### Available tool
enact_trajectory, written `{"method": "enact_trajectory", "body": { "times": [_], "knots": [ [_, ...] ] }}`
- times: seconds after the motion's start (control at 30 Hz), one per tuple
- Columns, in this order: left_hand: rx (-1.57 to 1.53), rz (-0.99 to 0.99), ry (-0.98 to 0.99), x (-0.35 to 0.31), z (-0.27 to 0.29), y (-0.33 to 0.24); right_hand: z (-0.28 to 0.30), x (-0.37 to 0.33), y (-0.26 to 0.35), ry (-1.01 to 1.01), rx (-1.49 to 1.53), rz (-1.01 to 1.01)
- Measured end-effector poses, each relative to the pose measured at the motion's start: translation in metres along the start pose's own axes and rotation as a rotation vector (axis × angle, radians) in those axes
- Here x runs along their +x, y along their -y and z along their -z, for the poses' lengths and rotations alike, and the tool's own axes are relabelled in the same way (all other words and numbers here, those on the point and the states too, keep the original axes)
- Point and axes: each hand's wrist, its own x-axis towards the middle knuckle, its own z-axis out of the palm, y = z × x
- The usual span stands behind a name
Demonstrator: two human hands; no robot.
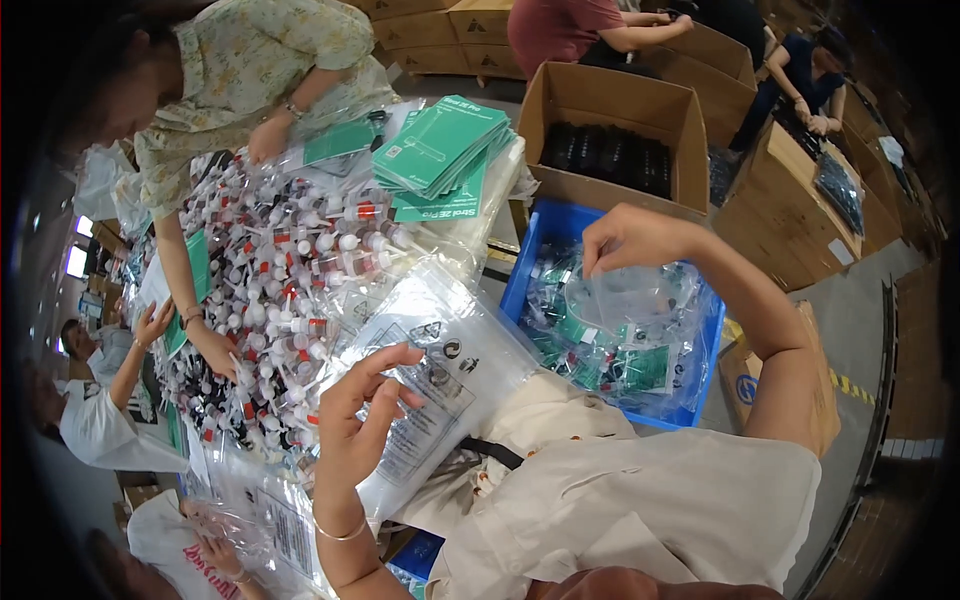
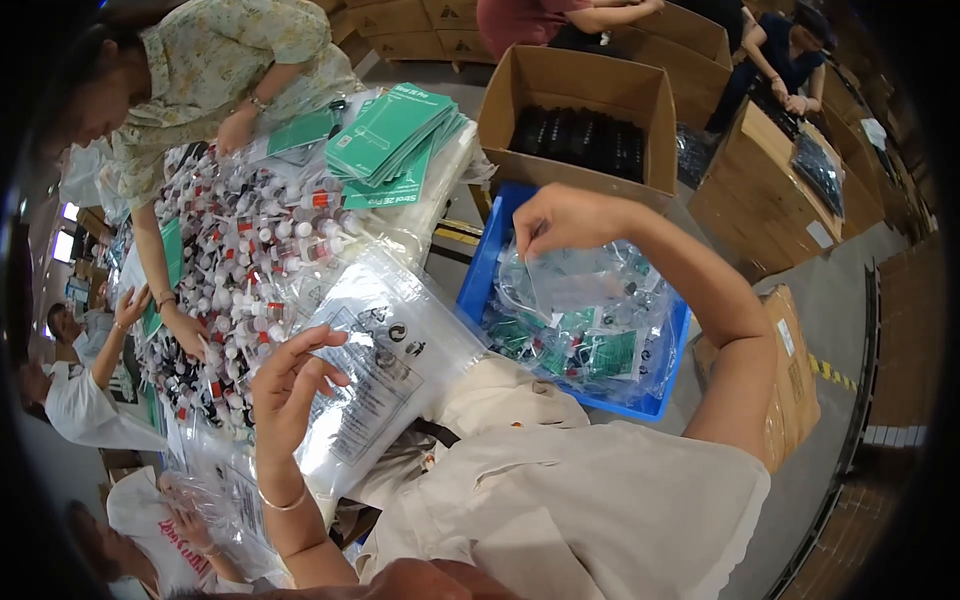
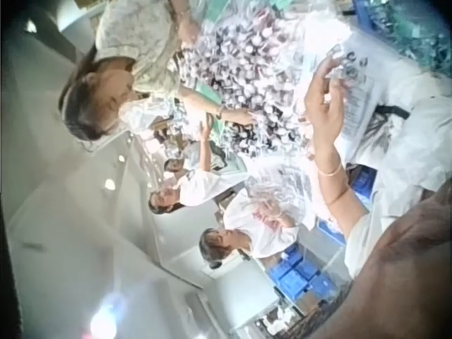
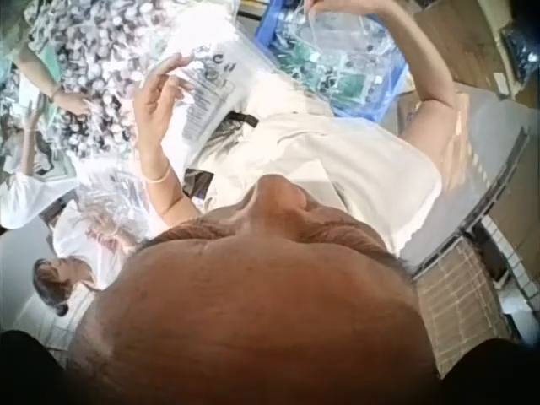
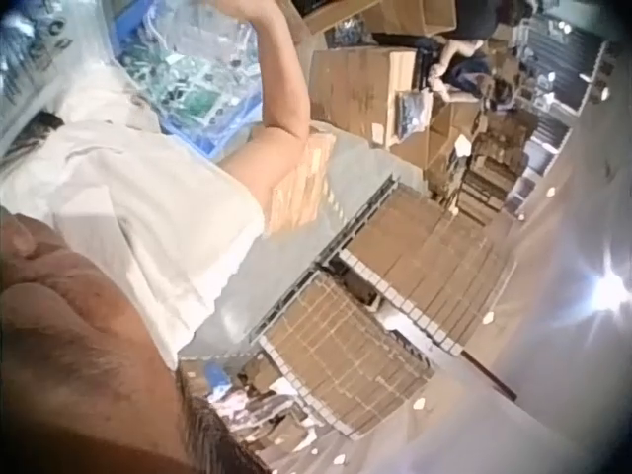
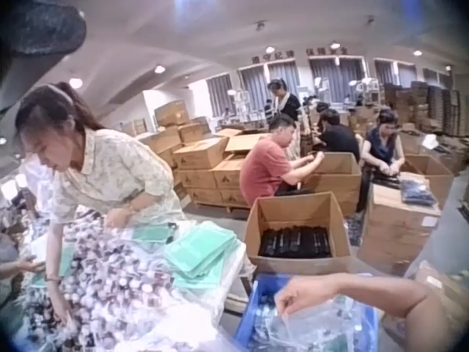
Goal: Packaging plastic nozzles and instruction booklets into clear plastic bags on an assembly table.
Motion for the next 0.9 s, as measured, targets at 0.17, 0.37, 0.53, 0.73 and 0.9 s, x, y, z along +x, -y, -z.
{"method": "enact_trajectory", "body": {
  "times": [0.17,0.37,0.53,0.73,0.9],
  "knots": [
    [0.004,0.138,-0.071,-0.016,0.007,0.034,-0.024,0.031,-0.065,0.174,-0.054,-0.058],
    [0.326,0.097,-0.262,-0.027,-0.041,0.11,-0.087,0.002,-0.174,0.692,-0.463,-0.166],
    [0.885,-0.218,-0.431,0.007,-0.081,0.127,-0.132,0.046,-0.096,0.194,-0.033,-0.164],
    [1.047,-0.195,-0.519,0.028,-0.075,0.157,-0.193,0.098,-0.102,-0.101,0.816,-0.198],
    [0.775,-0.236,-0.572,0.035,-0.06,0.158,-0.195,0.108,-0.1,-0.283,0.682,-0.202]
  ]
}}
